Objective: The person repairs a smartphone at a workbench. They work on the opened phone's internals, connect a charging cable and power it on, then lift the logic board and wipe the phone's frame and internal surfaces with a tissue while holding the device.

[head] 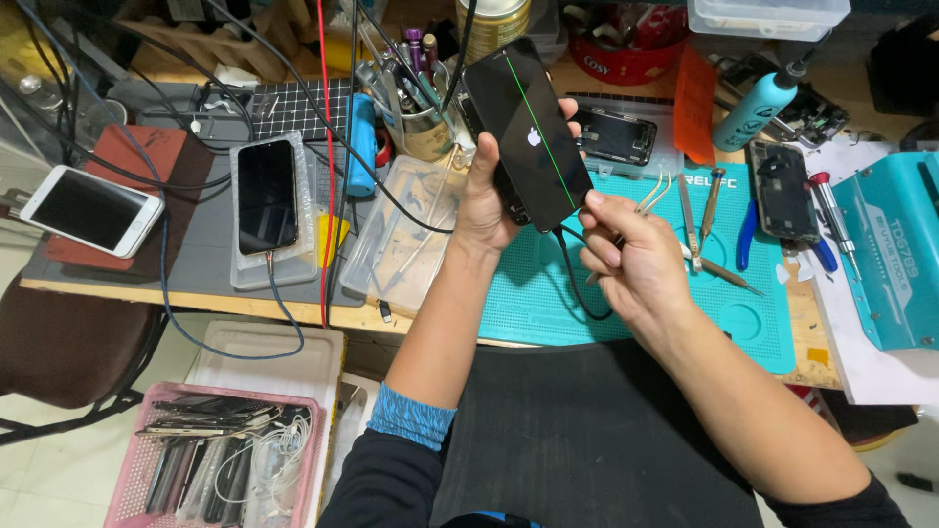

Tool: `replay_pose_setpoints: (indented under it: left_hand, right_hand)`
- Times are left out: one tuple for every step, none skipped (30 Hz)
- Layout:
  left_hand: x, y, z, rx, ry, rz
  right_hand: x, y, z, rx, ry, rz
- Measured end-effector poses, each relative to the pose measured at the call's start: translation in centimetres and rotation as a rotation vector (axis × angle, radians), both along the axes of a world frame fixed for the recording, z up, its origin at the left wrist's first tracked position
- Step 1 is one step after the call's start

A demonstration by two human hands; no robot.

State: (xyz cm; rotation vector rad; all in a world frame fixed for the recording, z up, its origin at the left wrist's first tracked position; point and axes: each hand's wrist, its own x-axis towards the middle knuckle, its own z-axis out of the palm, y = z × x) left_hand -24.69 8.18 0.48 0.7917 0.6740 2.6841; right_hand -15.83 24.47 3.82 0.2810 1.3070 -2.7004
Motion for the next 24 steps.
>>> replay_pose_setpoints:
  left_hand:
    - [0.0,0.0,0.0,-0.005,-0.002,-0.001]
    - [0.0,0.0,0.0,-0.01,0.005,0.008]
    - [0.0,0.0,0.0,-0.015,0.013,0.017]
    - [0.0,0.0,0.0,-0.02,0.02,0.026]
    - [0.1,0.0,0.0,-0.014,0.019,0.024]
    - [0.1,0.0,0.0,-0.008,0.017,0.022]
    - [0.1,0.0,0.0,-0.003,0.016,0.019]
    - [0.0,0.0,0.1,0.008,0.024,0.015]
    - [0.0,-0.1,0.1,0.02,0.031,0.011]
    - [-0.1,-0.1,0.1,0.031,0.038,0.008]
    - [-0.1,-0.1,0.2,0.048,0.036,-0.001]
    - [-0.1,-0.1,0.2,0.065,0.033,-0.01]
    - [-0.1,-0.1,0.3,0.082,0.032,-0.018]
    - [-0.1,-0.2,0.3,0.073,0.029,-0.008]
    - [-0.1,-0.2,0.3,0.065,0.025,0.002]
    - [-0.1,-0.2,0.3,0.055,0.019,0.013]
    - [0.0,-0.2,0.4,0.059,0.02,0.014]
    - [0.0,-0.1,0.4,0.062,0.022,0.014]
    - [0.0,-0.1,0.5,0.067,0.024,0.012]
    - [0.1,-0.1,0.5,0.058,0.029,0.021]
    - [0.1,0.0,0.5,0.051,0.033,0.028]
    - [0.1,0.0,0.5,0.043,0.038,0.036]
    - [0.1,0.0,0.5,0.039,0.042,0.035]
    - [0.1,0.1,0.5,0.035,0.045,0.034]
  right_hand:
    - [0.0,0.1,0.0,-0.006,0.001,-0.001]
    - [0.0,0.1,0.0,0.001,0.0,-0.003]
    - [-0.1,0.1,0.0,0.008,-0.001,-0.004]
    - [-0.1,0.0,0.0,0.015,-0.002,-0.006]
    - [0.0,0.0,0.0,0.024,0.01,0.0]
    - [0.0,-0.1,0.1,0.033,0.023,0.006]
    - [0.0,-0.2,0.2,0.042,0.036,0.01]
    - [0.1,-0.2,0.3,0.049,0.04,0.009]
    - [0.1,-0.3,0.5,0.056,0.043,0.008]
    - [0.2,-0.4,0.6,0.063,0.046,0.008]
    - [0.3,-0.5,0.8,0.061,0.028,0.015]
    - [0.4,-0.6,0.9,0.058,0.01,0.022]
    - [0.4,-0.7,1.1,0.057,-0.007,0.029]
    - [0.5,-0.7,1.2,0.066,0.005,0.052]
    - [0.5,-0.8,1.2,0.074,0.015,0.074]
    - [0.6,-0.8,1.3,0.082,0.024,0.097]
    - [0.6,-0.8,1.3,0.085,0.011,0.092]
    - [0.6,-0.8,1.2,0.087,-0.001,0.086]
    - [0.6,-0.8,1.2,0.091,-0.013,0.079]
    - [0.6,-0.8,1.1,0.09,-0.003,0.077]
    - [0.6,-0.8,1.0,0.091,0.007,0.075]
    - [0.5,-0.8,0.9,0.09,0.017,0.073]
    - [0.5,-0.8,0.8,0.095,0.029,0.068]
    - [0.6,-0.8,0.8,0.1,0.04,0.065]
